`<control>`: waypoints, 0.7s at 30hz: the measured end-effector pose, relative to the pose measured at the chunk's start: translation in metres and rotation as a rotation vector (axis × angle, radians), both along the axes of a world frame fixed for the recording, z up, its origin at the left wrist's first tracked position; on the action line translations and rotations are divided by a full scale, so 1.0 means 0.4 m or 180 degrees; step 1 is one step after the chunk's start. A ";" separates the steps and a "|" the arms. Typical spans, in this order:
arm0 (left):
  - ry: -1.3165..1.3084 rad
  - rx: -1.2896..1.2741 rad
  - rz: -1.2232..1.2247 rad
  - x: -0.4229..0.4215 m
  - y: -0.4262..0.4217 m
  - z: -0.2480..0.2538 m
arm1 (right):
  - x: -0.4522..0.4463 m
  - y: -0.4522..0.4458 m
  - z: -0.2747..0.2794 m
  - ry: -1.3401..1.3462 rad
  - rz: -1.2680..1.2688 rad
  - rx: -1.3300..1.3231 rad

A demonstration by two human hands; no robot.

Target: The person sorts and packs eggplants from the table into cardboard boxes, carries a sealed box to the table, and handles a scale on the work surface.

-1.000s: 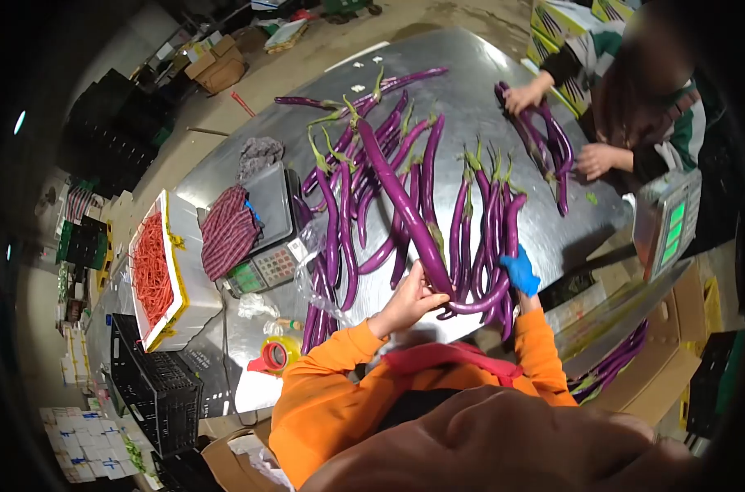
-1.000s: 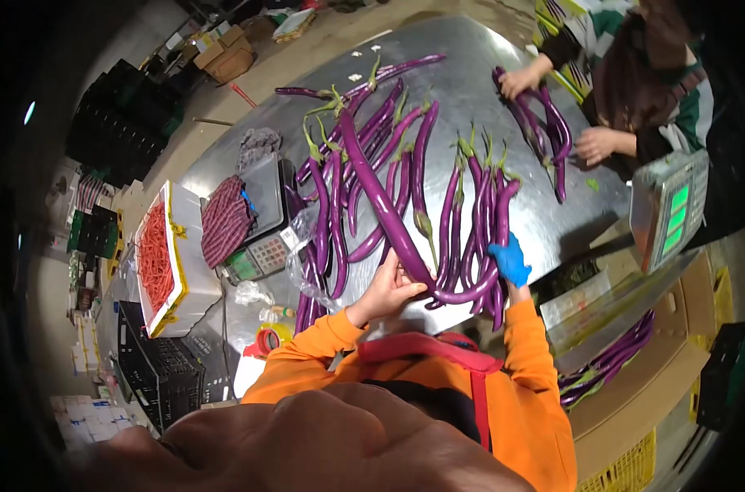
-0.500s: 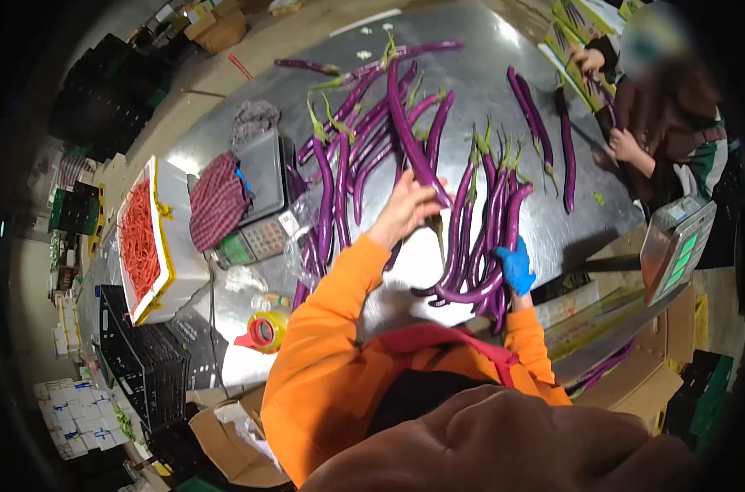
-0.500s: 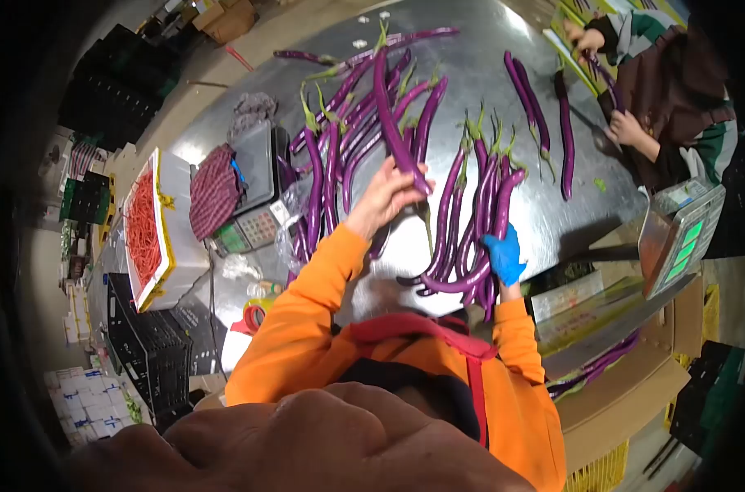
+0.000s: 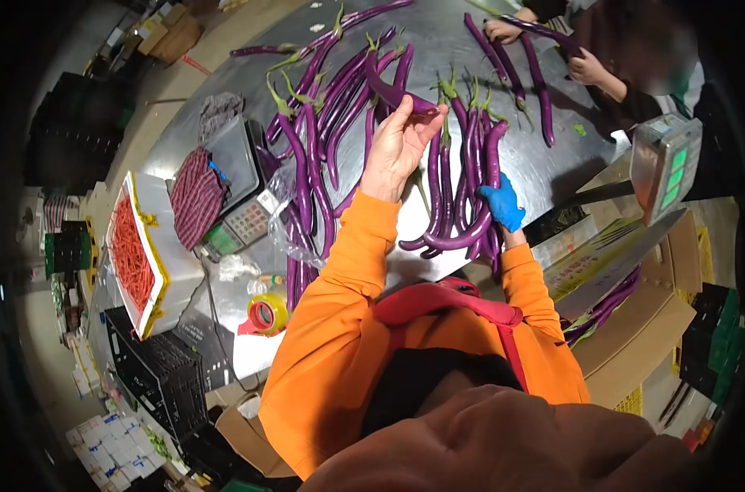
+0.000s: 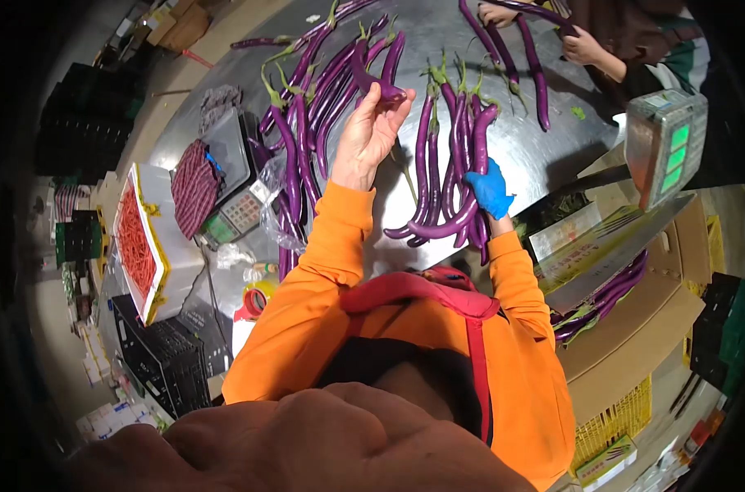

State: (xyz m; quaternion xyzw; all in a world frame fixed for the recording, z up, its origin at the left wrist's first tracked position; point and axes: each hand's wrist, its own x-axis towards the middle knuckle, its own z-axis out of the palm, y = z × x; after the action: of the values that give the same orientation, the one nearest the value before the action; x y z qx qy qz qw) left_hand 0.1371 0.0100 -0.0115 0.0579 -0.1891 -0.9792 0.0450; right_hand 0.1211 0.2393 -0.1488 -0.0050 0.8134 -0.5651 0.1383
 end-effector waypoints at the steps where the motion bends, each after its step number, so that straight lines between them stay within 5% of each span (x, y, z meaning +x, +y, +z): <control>1: -0.0037 -0.0020 0.0028 -0.006 0.005 0.018 | 0.000 -0.002 0.003 0.0015 0.0022 0.0054; 11: -0.0286 -0.1229 0.0252 -0.059 0.070 0.027 | 0.000 0.004 0.006 -0.0001 -0.0029 0.0106; 21: -0.0911 -0.1497 0.0300 0.011 0.155 -0.052 | 0.004 0.009 0.011 -0.0073 0.0034 0.0207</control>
State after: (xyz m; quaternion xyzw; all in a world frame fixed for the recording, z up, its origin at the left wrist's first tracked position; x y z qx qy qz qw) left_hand 0.1416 0.0719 -0.0321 0.1924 -0.4127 -0.8871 0.0755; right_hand 0.1229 0.2430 -0.1445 0.0015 0.8296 -0.5376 0.1508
